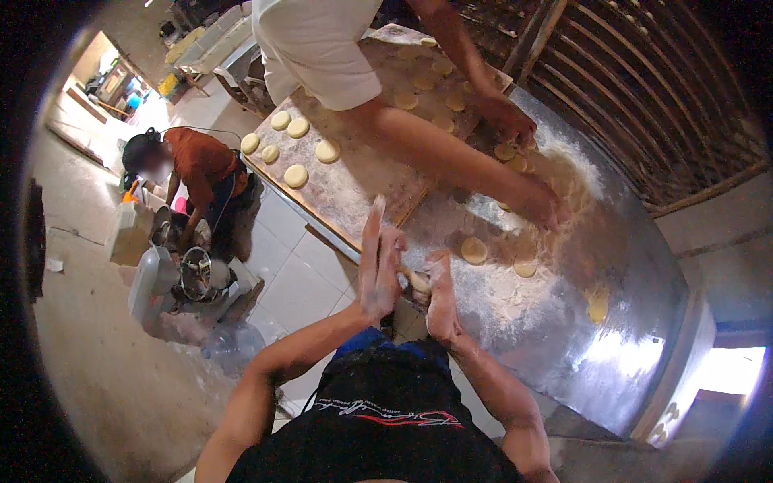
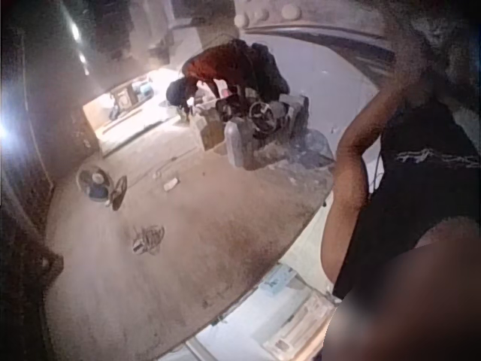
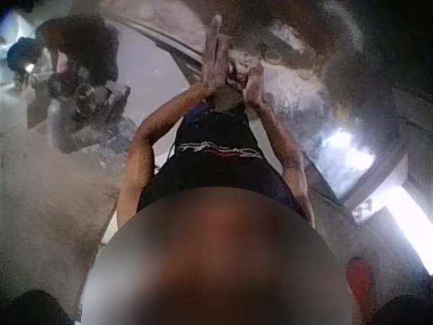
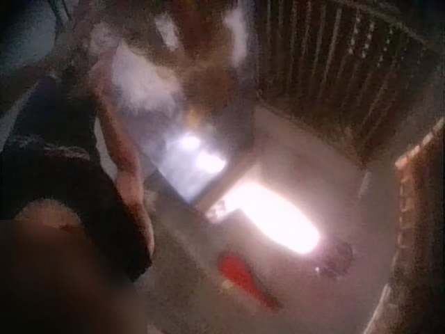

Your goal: The person shapes dough pieces into rings by hand on a floured metal table. They repeatedly pick up dough, roll it, and form a hole in the center, then place the rings onto a wooden board. Other workers are visible nearby performing similar tasks.

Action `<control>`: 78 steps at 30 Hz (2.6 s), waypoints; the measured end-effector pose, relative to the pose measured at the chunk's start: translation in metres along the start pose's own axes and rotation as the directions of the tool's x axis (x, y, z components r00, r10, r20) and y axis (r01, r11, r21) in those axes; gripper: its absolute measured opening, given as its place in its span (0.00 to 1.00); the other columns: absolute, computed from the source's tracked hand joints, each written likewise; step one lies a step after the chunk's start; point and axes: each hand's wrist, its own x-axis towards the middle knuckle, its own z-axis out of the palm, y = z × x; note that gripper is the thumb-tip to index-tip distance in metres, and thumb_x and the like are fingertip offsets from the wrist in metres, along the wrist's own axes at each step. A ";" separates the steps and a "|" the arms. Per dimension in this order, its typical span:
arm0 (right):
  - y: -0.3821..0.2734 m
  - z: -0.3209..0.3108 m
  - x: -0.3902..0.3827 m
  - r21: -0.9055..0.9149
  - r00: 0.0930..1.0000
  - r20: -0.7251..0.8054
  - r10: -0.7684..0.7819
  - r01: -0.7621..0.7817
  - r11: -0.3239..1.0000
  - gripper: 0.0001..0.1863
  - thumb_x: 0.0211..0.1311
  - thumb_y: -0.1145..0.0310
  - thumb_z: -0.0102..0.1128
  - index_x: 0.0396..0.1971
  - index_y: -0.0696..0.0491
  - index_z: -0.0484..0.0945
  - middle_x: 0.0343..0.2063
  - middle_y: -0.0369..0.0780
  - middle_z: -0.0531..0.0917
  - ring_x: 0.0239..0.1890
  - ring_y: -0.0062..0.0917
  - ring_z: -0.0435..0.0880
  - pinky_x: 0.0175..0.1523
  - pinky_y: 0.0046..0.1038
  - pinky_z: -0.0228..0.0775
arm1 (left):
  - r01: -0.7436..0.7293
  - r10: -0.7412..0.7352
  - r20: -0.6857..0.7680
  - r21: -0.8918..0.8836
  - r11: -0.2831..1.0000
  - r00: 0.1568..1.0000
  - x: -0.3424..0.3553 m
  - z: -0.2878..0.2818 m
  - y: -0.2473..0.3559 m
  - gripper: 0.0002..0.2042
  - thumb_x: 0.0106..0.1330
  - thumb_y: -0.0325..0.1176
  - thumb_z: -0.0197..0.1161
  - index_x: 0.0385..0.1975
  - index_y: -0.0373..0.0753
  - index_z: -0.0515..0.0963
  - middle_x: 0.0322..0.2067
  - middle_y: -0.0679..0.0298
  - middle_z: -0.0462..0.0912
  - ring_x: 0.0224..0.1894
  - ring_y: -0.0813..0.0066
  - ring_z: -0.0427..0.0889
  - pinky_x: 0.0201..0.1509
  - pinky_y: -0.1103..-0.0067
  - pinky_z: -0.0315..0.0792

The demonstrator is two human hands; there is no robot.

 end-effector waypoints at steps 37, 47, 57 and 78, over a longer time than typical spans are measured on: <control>0.014 -0.095 -0.052 -0.708 0.512 -0.588 -0.626 0.049 0.705 0.14 0.61 0.77 0.46 0.48 0.56 0.67 0.19 0.32 0.69 0.20 0.15 0.65 0.26 0.21 0.60 | -0.230 -0.112 0.446 0.642 0.731 0.888 0.053 0.046 -0.028 0.18 0.53 0.39 0.68 0.41 0.38 0.74 0.44 0.51 0.73 0.51 0.49 0.71 0.53 0.61 0.66; -0.034 -0.130 -0.052 -0.581 0.797 -0.435 -0.419 0.108 0.807 0.11 0.62 0.74 0.54 0.44 0.57 0.72 0.32 0.39 0.80 0.34 0.20 0.78 0.41 0.25 0.73 | 0.311 -0.450 0.460 0.348 0.884 0.765 0.008 0.110 -0.025 0.16 0.56 0.30 0.67 0.42 0.37 0.70 0.31 0.64 0.80 0.33 0.76 0.79 0.36 0.77 0.69; -0.045 -0.137 -0.040 -0.379 0.940 -0.272 -0.205 0.091 0.921 0.17 0.59 0.69 0.64 0.46 0.57 0.71 0.39 0.41 0.79 0.40 0.20 0.80 0.43 0.24 0.75 | 0.544 -0.529 0.320 0.049 0.838 0.786 -0.003 0.130 0.025 0.26 0.51 0.21 0.66 0.51 0.38 0.66 0.28 0.63 0.78 0.32 0.76 0.78 0.32 0.79 0.70; -0.059 -0.095 0.008 -0.230 0.924 -0.311 -0.224 0.155 0.961 0.37 0.47 0.79 0.63 0.55 0.49 0.53 0.35 0.40 0.76 0.39 0.33 0.79 0.43 0.35 0.72 | 0.850 -0.789 0.421 -0.473 0.230 0.447 0.067 0.095 -0.007 0.30 0.68 0.26 0.51 0.69 0.46 0.50 0.32 0.61 0.74 0.25 0.78 0.74 0.21 0.82 0.70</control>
